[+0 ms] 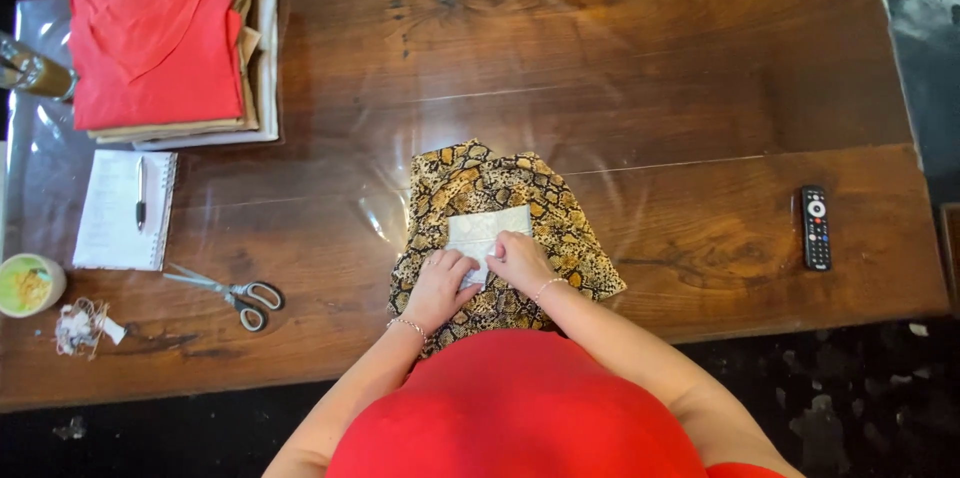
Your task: A person folds a red shirt and a patterned garment on a wooden table, using scissors to trim loose threads.
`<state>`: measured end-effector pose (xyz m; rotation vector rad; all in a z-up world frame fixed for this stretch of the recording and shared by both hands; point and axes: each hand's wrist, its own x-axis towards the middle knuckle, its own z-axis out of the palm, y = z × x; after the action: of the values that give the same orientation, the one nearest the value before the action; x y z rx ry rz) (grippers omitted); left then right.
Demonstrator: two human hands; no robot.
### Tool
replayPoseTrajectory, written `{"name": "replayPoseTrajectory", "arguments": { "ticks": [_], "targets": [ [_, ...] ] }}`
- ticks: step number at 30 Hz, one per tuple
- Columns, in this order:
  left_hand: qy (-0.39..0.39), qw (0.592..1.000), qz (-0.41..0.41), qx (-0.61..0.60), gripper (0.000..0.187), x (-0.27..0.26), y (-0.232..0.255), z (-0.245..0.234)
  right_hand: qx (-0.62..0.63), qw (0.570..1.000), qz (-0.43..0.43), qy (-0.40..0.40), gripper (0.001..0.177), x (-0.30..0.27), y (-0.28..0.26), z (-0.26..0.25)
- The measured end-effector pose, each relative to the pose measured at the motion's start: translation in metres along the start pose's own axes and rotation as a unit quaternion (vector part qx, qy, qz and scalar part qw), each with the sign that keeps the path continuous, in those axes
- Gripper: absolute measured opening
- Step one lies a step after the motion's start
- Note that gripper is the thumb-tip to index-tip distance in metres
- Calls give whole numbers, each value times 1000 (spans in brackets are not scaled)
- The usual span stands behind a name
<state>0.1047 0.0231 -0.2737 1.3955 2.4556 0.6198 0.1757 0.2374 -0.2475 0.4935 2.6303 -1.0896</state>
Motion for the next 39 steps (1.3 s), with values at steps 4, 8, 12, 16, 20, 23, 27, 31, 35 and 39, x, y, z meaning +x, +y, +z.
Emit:
{"name": "replayPoseTrajectory", "arguments": {
  "ticks": [4, 8, 12, 16, 20, 23, 27, 31, 35, 39],
  "targets": [
    [-10, 1000, -5, 15, 42, -4, 2, 2, 31, 999, 29, -28, 27, -12, -22, -16],
    [-2, 999, 1, 42, 40, -6, 0, 9, -13, 998, 43, -31, 22, -23, -55, -36],
    [-9, 993, 32, 111, 44, -2, 0, 8, -52, 997, 50, -24, 18, -31, -75, -45],
    [-18, 990, 47, 135, 44, -1, 0, 2, -53, 998, 11, 13, 17, -31, -64, -25],
    [-17, 986, 77, 149, 44, -1, -7, 8, 135, 982, 125, 33, 16, -52, -82, -47],
    [-12, 988, 75, 137, 47, -1, -8, 5, -51, 995, 12, 90, 12, -39, -30, 6],
    [-7, 982, 77, 175, 45, 0, 2, -12, 8, 988, 9, 157, 9, -43, -23, 12],
    [-54, 969, 57, 233, 36, 11, 22, -51, 68, 979, 59, 186, 16, -45, -11, 19],
    [-69, 957, -2, 281, 30, 17, 3, -53, 102, 969, 75, 211, 18, -51, -7, 19],
    [-65, 950, -53, 302, 21, 23, 5, -83, 56, 979, 69, 183, 7, -63, -22, -1]
  ]
}}
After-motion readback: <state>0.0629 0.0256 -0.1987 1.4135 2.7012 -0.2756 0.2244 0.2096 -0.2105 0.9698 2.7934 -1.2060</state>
